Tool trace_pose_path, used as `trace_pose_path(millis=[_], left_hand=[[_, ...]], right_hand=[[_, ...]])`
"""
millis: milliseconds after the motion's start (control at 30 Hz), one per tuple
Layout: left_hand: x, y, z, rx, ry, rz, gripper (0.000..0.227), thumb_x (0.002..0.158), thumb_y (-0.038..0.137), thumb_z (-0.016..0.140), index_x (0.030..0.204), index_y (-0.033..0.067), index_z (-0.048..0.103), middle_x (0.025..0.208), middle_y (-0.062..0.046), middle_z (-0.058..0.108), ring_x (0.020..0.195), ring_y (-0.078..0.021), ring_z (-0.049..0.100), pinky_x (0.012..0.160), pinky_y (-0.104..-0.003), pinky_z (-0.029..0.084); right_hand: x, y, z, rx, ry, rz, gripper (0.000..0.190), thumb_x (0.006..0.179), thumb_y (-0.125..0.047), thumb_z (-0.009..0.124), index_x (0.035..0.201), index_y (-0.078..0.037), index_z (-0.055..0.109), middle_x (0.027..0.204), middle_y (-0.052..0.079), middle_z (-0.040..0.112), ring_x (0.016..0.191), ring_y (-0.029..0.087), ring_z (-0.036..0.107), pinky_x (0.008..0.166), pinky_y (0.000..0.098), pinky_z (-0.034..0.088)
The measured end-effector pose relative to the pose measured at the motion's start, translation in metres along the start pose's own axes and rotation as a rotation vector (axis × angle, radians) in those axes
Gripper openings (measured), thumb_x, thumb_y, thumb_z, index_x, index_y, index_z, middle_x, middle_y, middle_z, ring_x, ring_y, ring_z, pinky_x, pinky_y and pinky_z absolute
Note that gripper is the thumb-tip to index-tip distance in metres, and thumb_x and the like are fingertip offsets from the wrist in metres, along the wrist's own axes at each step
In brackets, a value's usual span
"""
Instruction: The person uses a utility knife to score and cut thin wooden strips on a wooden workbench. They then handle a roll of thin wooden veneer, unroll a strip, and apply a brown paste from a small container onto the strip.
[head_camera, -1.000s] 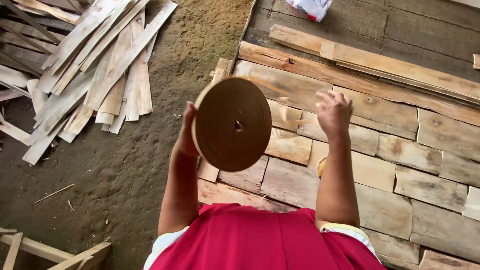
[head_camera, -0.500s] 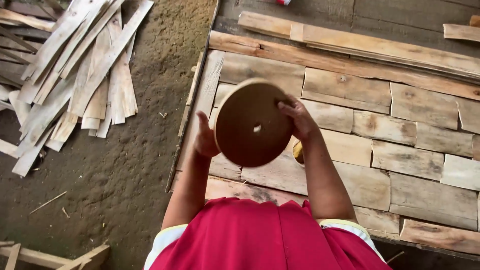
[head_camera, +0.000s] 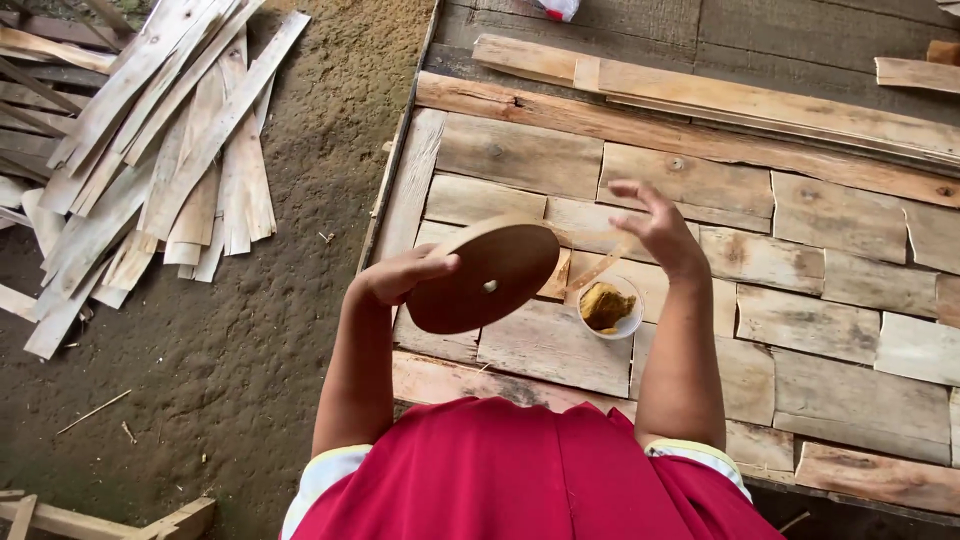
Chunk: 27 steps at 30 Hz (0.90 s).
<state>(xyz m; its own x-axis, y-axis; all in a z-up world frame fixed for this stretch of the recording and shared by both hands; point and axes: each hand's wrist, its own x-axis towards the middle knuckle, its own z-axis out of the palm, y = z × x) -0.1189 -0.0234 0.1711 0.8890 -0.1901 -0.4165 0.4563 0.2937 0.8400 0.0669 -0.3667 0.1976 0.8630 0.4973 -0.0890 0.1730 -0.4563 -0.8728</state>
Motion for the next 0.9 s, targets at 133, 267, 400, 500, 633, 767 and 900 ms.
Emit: trace_pose_path(millis=[133,267,400,500,633,767,900], left_hand=[[-0.007,0.031,0.028,0.238,-0.132,0.008,0.079,0.082,0.044,0.079,0.142,-0.0034,0.056,0.132,-0.033,0.058,0.12,-0.0431,0.057,0.096,-0.064,0.047],[-0.008,0.04,0.037,0.314,-0.162,-0.016,0.085,0.08,0.053,0.078,0.145,0.0021,0.055,0.138,-0.035,0.056,0.125,-0.0446,0.055,0.097,-0.063,0.047],[-0.009,0.043,0.043,0.283,-0.121,-0.061,0.096,0.08,0.055,0.077,0.15,-0.0028,0.046,0.142,-0.043,0.047,0.128,-0.0542,0.052,0.096,-0.068,0.044],[-0.002,0.037,0.041,0.291,-0.131,-0.056,0.094,0.08,0.056,0.077,0.15,0.0005,0.047,0.144,-0.038,0.05,0.131,-0.048,0.051,0.1,-0.063,0.044],[0.008,0.041,0.046,0.397,-0.163,-0.046,0.088,0.079,0.052,0.08,0.15,0.0087,0.051,0.142,-0.025,0.057,0.126,-0.0358,0.055,0.101,-0.056,0.047],[0.008,0.056,0.059,0.622,-0.183,-0.05,0.092,0.079,0.056,0.077,0.152,0.0077,0.047,0.141,-0.029,0.058,0.129,-0.0425,0.054,0.106,-0.055,0.043],[0.015,0.062,0.07,0.812,-0.154,-0.123,0.093,0.076,0.064,0.075,0.152,0.0178,0.049,0.139,-0.026,0.061,0.131,-0.0434,0.056,0.109,-0.05,0.043]], right_hand=[[-0.008,-0.049,0.039,0.335,-0.294,-0.083,0.064,0.086,-0.043,0.075,0.139,-0.01,0.061,0.143,0.021,0.057,0.14,0.038,0.045,0.119,0.056,0.03],[0.002,-0.036,0.054,0.238,-0.496,-0.098,0.048,0.083,-0.026,0.085,0.121,-0.001,0.072,0.113,0.02,0.066,0.109,0.036,0.059,0.105,0.054,0.045],[-0.002,-0.038,0.051,0.104,-0.38,-0.143,0.043,0.084,-0.025,0.086,0.118,-0.002,0.074,0.104,0.016,0.063,0.101,0.029,0.06,0.095,0.0483,0.052],[-0.002,-0.039,0.042,-0.08,-0.293,-0.082,0.042,0.083,-0.038,0.087,0.116,-0.015,0.076,0.099,0.009,0.069,0.089,0.022,0.067,0.083,0.0373,0.056],[-0.003,-0.023,0.031,-0.019,-0.288,0.02,0.033,0.089,-0.04,0.082,0.111,-0.015,0.077,0.082,0.004,0.068,0.077,0.016,0.062,0.076,0.034,0.052],[-0.007,-0.042,0.024,0.08,-0.408,0.042,0.036,0.085,-0.045,0.082,0.1,-0.013,0.078,0.077,0.007,0.073,0.075,0.017,0.067,0.074,0.0325,0.054],[-0.005,-0.043,0.03,0.291,-0.555,-0.021,0.046,0.085,-0.047,0.078,0.104,-0.005,0.077,0.085,0.016,0.076,0.082,0.022,0.072,0.072,0.0374,0.062]])
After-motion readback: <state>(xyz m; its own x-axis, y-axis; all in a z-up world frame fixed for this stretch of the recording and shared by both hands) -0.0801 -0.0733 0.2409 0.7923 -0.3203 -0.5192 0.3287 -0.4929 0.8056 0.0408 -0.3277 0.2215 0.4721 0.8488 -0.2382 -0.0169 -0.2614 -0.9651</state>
